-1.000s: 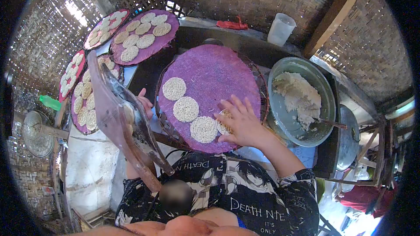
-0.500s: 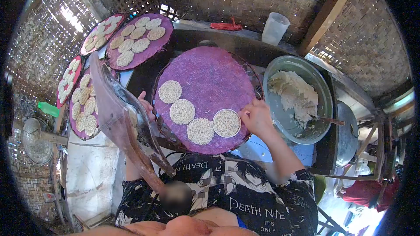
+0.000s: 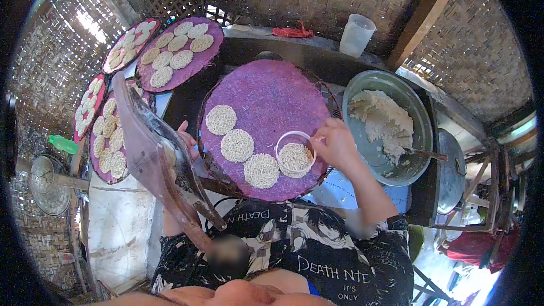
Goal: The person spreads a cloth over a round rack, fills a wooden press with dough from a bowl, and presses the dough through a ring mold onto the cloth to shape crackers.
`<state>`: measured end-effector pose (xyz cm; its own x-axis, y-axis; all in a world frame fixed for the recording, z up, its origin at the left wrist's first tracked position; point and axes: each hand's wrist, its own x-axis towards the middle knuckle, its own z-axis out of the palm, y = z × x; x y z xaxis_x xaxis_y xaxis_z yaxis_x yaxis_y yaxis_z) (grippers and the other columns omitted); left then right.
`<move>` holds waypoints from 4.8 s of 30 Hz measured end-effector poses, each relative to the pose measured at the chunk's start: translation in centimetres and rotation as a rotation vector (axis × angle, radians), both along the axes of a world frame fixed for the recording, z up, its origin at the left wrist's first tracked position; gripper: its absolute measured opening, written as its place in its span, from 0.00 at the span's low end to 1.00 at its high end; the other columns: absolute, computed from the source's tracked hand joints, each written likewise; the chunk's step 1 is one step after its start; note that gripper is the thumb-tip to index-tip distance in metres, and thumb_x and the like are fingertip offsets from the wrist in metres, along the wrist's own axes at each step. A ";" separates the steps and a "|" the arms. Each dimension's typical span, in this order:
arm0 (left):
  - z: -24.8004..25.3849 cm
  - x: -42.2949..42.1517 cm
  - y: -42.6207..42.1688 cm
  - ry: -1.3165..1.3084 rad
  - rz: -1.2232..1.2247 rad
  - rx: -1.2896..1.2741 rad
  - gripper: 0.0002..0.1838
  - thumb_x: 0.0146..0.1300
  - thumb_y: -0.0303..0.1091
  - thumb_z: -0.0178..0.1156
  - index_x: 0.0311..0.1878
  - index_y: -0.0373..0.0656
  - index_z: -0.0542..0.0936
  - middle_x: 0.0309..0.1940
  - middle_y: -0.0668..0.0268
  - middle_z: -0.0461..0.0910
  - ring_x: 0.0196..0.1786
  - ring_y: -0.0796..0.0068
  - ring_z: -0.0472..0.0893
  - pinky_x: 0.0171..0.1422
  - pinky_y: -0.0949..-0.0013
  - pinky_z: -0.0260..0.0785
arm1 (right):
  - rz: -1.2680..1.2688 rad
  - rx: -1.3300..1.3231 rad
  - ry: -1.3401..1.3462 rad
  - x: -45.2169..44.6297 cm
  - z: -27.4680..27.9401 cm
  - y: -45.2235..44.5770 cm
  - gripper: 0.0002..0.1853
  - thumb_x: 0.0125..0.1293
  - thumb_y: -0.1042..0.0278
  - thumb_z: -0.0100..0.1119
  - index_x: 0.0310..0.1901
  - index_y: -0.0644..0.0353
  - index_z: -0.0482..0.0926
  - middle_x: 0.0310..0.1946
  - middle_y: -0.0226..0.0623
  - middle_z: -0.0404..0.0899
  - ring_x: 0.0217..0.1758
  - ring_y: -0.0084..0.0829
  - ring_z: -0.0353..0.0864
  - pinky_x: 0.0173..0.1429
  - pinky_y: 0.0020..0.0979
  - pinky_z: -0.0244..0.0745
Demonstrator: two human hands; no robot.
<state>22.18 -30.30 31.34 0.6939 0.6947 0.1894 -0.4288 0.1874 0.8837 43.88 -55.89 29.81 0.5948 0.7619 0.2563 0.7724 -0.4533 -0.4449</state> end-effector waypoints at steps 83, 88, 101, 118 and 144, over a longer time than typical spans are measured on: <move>-4.5 18.1 3.3 -0.427 -0.611 -0.752 0.28 0.58 0.67 0.43 0.37 0.49 0.70 0.10 0.73 0.61 0.17 0.73 0.69 0.34 0.60 0.67 | -0.110 -0.235 0.866 -0.6 5.8 1.2 0.29 0.66 0.41 0.39 0.34 0.64 0.75 0.15 0.33 0.72 0.13 0.23 0.71 0.17 0.25 0.67; -3.5 16.6 4.0 -0.363 -0.495 -0.730 0.27 0.59 0.66 0.43 0.37 0.49 0.70 0.09 0.75 0.58 0.14 0.76 0.64 0.30 0.65 0.64 | -0.104 -0.188 0.750 -1.5 3.3 2.0 0.30 0.65 0.41 0.41 0.31 0.66 0.75 0.15 0.38 0.72 0.13 0.28 0.71 0.19 0.31 0.66; -2.0 16.4 2.7 -0.358 -0.576 -0.701 0.31 0.60 0.67 0.40 0.48 0.49 0.71 0.17 0.69 0.68 0.24 0.72 0.70 0.39 0.65 0.65 | -0.072 -0.114 0.962 -1.2 5.9 0.6 0.23 0.67 0.47 0.43 0.38 0.63 0.71 0.16 0.36 0.72 0.15 0.28 0.73 0.13 0.28 0.65; -7.7 6.0 3.6 0.282 0.009 0.305 0.13 0.59 0.30 0.55 0.47 0.37 0.74 0.37 0.62 0.77 0.37 0.69 0.77 0.42 0.63 0.73 | -0.127 -0.128 0.140 0.4 -1.7 6.2 0.15 0.55 0.54 0.55 0.32 0.57 0.81 0.34 0.42 0.78 0.40 0.44 0.77 0.43 0.41 0.72; -7.7 1.0 4.4 0.088 0.150 0.184 0.17 0.70 0.41 0.40 0.31 0.43 0.73 0.14 0.70 0.62 0.19 0.75 0.58 0.29 0.72 0.58 | -0.092 -0.352 0.061 0.4 -1.0 7.4 0.14 0.48 0.55 0.56 0.29 0.57 0.81 0.34 0.43 0.79 0.38 0.45 0.78 0.44 0.42 0.73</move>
<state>23.23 -25.93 23.64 0.6052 0.7504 0.2658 -0.3599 -0.0399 0.9321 44.32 -48.45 28.78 0.6711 0.7396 -0.0503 0.6980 -0.6533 -0.2934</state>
